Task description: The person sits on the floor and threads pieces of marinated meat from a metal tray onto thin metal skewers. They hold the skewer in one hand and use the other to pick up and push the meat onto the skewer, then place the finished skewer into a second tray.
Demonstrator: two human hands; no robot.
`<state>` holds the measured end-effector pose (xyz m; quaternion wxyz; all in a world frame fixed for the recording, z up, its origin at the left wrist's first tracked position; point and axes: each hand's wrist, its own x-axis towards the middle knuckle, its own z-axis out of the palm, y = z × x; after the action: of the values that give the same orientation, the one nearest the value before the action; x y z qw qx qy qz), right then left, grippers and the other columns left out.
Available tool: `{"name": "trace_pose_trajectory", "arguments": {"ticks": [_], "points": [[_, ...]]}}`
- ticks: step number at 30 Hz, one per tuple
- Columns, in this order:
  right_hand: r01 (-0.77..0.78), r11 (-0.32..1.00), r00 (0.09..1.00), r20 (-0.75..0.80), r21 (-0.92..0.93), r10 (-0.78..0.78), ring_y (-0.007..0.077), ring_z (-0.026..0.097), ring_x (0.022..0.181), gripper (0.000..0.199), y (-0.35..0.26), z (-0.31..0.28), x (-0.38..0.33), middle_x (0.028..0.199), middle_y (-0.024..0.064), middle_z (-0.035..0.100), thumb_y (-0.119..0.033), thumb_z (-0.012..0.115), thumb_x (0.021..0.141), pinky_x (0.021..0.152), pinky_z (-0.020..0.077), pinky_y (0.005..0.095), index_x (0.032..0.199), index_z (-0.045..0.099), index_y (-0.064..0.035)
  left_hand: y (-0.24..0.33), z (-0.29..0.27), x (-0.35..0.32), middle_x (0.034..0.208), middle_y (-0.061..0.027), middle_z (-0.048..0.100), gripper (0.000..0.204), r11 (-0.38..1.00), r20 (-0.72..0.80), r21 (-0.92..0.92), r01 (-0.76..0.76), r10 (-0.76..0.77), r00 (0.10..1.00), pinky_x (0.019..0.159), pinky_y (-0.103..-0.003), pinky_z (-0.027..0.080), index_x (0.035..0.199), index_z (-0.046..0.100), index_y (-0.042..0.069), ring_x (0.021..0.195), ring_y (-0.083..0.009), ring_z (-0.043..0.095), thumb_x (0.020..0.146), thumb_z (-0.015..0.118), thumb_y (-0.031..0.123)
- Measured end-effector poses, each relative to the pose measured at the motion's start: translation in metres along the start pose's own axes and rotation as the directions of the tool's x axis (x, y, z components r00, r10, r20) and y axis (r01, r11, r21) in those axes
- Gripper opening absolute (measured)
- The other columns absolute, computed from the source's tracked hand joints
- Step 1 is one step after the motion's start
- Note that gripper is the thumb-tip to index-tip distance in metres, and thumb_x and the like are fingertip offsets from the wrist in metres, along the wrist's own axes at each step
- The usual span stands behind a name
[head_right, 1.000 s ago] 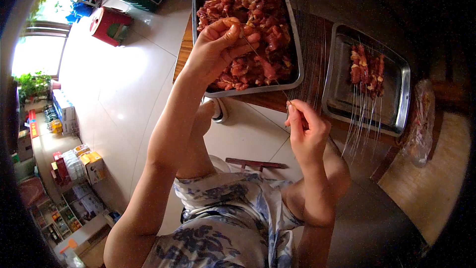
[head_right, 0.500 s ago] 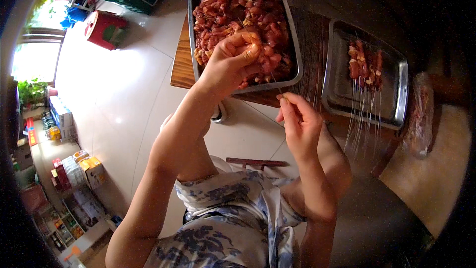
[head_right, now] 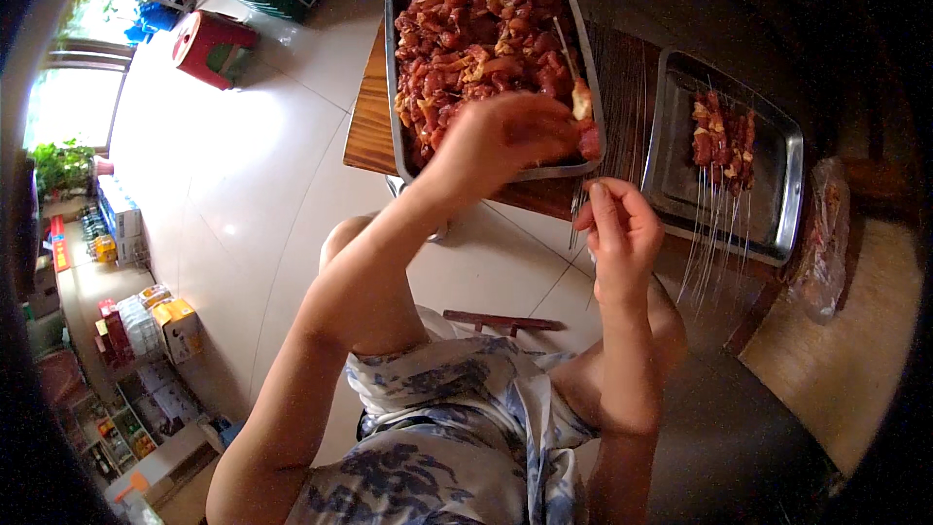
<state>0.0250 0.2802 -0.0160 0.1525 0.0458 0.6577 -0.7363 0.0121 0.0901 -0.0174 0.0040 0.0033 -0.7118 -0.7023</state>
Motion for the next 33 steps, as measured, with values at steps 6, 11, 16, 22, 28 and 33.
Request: {"name": "trace_pose_trajectory", "arguments": {"ticks": [6,11,16,22,28,33], "points": [[-0.01,1.0,1.0,0.025,-0.022,0.011,-0.0004,0.035,0.05,0.013,-0.004,0.002,0.0,0.064,-0.0006,0.056,-0.013,0.057,0.093,0.043,0.0212,0.0163,0.094,0.064,-0.0019,-0.01,-0.071,0.025,0.096,-0.0178,0.068,0.029,0.655,-0.3,0.752,0.072,0.243,0.923,0.072,-0.039,0.053,0.11,0.064,0.005,0.089,-0.032,0.067,0.084,0.053,-0.002],[0.011,1.0,0.998,0.06,-0.017,-0.01,-0.0006,0.035,0.051,0.012,-0.002,0.002,-0.001,0.065,-0.0007,0.056,-0.012,0.057,0.093,0.043,0.0216,0.0162,0.095,0.064,-0.002,-0.025,-0.067,0.027,0.105,-0.0163,0.063,0.033,0.439,-0.167,0.898,0.038,0.258,0.952,0.078,-0.041,0.05,0.103,0.063,0.007,0.093,-0.0341,0.062,0.073,0.054,-0.004],[0.006,1.0,0.999,0.039,-0.02,-0.006,-0.0006,0.036,0.051,0.012,-0.003,0.0,-0.001,0.065,-0.0007,0.056,-0.012,0.057,0.093,0.043,0.0221,0.0163,0.095,0.064,-0.002,-0.022,-0.071,0.025,0.089,-0.0173,0.065,0.023,0.334,-0.233,0.928,0.166,0.17,0.957,0.072,-0.045,0.05,0.095,0.065,0.005,0.086,-0.0374,0.062,0.077,0.052,-0.001],[0.038,0.998,0.998,0.049,-0.052,-0.035,-0.0007,0.035,0.05,0.011,-0.006,0.001,-0.003,0.064,-0.0011,0.056,-0.012,0.058,0.093,0.043,0.0228,0.0164,0.094,0.063,-0.0018,0.014,-0.08,0.021,0.093,-0.0139,0.069,0.029,0.766,-0.189,0.629,0.134,-0.017,0.982,0.075,-0.032,0.054,0.109,0.064,0.003,0.084,-0.0207,0.068,0.082,0.068,0.01],[0.048,0.996,0.997,0.067,-0.076,-0.043,-0.0008,0.036,0.05,0.01,-0.002,0.002,-0.002,0.064,-0.0013,0.056,-0.011,0.058,0.093,0.043,0.0234,0.0167,0.094,0.063,-0.0025,0.022,-0.075,0.023,0.103,-0.0162,0.065,0.034,0.98,-0.086,-0.146,0.135,-0.148,0.985,0.08,-0.028,0.055,0.114,0.057,-0.006,0.091,-0.0217,0.067,0.085,0.068,0.008],[0.066,0.994,0.996,0.062,-0.092,-0.06,-0.0006,0.037,0.05,0.011,-0.001,0.002,-0.002,0.064,-0.0012,0.056,-0.012,0.058,0.093,0.043,0.0246,0.0166,0.094,0.063,-0.0025,0.004,-0.077,0.028,0.1,-0.0164,0.067,0.03,0.953,-0.154,0.293,0.084,-0.04,0.987,0.075,-0.028,0.055,0.109,0.059,-0.007,0.088,-0.0216,0.068,0.083,0.068,0.005]]}}
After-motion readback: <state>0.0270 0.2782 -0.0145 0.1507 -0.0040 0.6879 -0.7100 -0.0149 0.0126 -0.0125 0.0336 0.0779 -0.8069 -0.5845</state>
